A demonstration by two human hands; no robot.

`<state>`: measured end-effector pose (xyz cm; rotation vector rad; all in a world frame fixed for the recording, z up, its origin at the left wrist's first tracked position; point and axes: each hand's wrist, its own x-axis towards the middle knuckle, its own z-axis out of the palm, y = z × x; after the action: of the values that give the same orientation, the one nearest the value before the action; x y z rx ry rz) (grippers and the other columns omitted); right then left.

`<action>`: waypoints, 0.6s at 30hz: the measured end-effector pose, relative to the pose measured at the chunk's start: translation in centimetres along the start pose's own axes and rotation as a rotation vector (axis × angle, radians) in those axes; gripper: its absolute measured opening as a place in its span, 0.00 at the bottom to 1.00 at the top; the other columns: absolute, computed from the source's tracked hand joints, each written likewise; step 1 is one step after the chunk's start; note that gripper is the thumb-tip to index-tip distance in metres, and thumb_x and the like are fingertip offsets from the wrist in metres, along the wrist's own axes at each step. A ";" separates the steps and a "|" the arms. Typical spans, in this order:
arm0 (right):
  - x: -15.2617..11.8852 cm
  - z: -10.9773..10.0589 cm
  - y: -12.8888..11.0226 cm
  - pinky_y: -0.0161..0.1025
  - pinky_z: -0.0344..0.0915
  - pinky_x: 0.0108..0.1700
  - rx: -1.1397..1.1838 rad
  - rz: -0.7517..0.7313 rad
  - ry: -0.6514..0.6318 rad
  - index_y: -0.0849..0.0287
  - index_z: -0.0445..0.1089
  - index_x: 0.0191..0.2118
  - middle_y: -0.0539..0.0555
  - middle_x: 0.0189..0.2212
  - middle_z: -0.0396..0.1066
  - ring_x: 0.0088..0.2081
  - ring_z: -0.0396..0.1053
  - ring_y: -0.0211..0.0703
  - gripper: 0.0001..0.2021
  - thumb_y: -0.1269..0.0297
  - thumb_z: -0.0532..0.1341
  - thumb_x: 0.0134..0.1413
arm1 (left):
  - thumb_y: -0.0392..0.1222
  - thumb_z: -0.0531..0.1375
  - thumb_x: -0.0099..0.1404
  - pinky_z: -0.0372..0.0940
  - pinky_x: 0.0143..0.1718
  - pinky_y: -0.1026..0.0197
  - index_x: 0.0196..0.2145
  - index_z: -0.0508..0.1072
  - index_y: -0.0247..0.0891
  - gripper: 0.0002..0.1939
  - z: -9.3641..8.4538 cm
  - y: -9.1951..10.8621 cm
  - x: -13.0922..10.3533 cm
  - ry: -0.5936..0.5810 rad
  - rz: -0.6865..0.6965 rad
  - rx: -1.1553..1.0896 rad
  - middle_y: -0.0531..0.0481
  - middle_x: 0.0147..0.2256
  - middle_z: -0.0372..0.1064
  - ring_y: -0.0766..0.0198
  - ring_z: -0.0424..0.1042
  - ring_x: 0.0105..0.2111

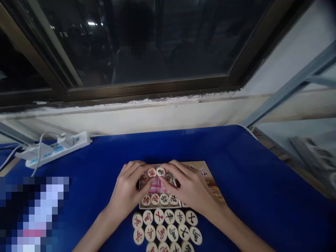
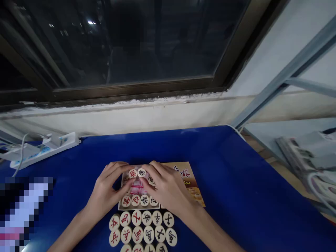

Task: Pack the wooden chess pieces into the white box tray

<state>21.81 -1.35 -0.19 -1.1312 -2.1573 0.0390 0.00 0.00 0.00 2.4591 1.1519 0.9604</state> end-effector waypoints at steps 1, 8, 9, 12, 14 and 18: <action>0.0 -0.1 0.0 0.35 0.68 0.32 0.026 0.002 -0.005 0.59 0.71 0.45 0.52 0.35 0.73 0.28 0.70 0.35 0.08 0.66 0.55 0.69 | 0.40 0.60 0.71 0.69 0.46 0.51 0.54 0.73 0.44 0.14 -0.1 0.0 0.1 0.005 0.003 -0.027 0.48 0.43 0.76 0.56 0.73 0.47; -0.4 -1.5 -1.7 0.36 0.73 0.39 0.160 0.036 0.075 0.57 0.72 0.50 0.53 0.37 0.76 0.36 0.75 0.39 0.09 0.66 0.58 0.67 | 0.40 0.60 0.71 0.70 0.44 0.53 0.50 0.73 0.42 0.11 -2.2 1.2 -0.1 0.089 0.021 -0.067 0.47 0.42 0.76 0.58 0.74 0.43; -0.9 -1.8 -2.3 0.37 0.74 0.40 0.143 0.051 0.108 0.57 0.72 0.49 0.54 0.38 0.76 0.38 0.75 0.40 0.09 0.67 0.59 0.66 | 0.38 0.60 0.71 0.70 0.44 0.54 0.51 0.72 0.42 0.12 -2.6 1.7 -0.7 0.103 0.027 -0.046 0.48 0.42 0.76 0.59 0.74 0.43; -4.0 -2.3 -4.7 0.37 0.74 0.43 0.044 0.125 0.147 0.58 0.72 0.50 0.55 0.39 0.77 0.40 0.76 0.41 0.10 0.71 0.61 0.64 | 0.34 0.60 0.70 0.69 0.46 0.56 0.51 0.71 0.43 0.13 -3.0 3.8 -3.7 0.165 0.016 0.045 0.48 0.44 0.75 0.60 0.74 0.46; -6.7 -2.1 -6.1 0.37 0.74 0.40 0.019 0.141 0.147 0.58 0.71 0.52 0.55 0.38 0.77 0.38 0.77 0.41 0.12 0.71 0.60 0.64 | 0.34 0.61 0.70 0.69 0.47 0.57 0.51 0.71 0.43 0.13 -2.5 5.3 -6.2 0.184 -0.035 0.082 0.48 0.45 0.76 0.60 0.73 0.48; -10.7 -1.0 -7.7 0.36 0.73 0.33 0.008 0.223 0.130 0.58 0.71 0.51 0.53 0.33 0.75 0.32 0.75 0.40 0.12 0.72 0.58 0.65 | 0.34 0.62 0.69 0.69 0.45 0.56 0.51 0.72 0.41 0.14 -0.1 7.6 -10.1 0.177 -0.047 0.201 0.46 0.46 0.76 0.57 0.72 0.48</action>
<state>20.96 -14.30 -2.94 -1.3279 -1.9087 0.0718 -0.36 -12.57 -0.88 2.5276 1.4217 1.1169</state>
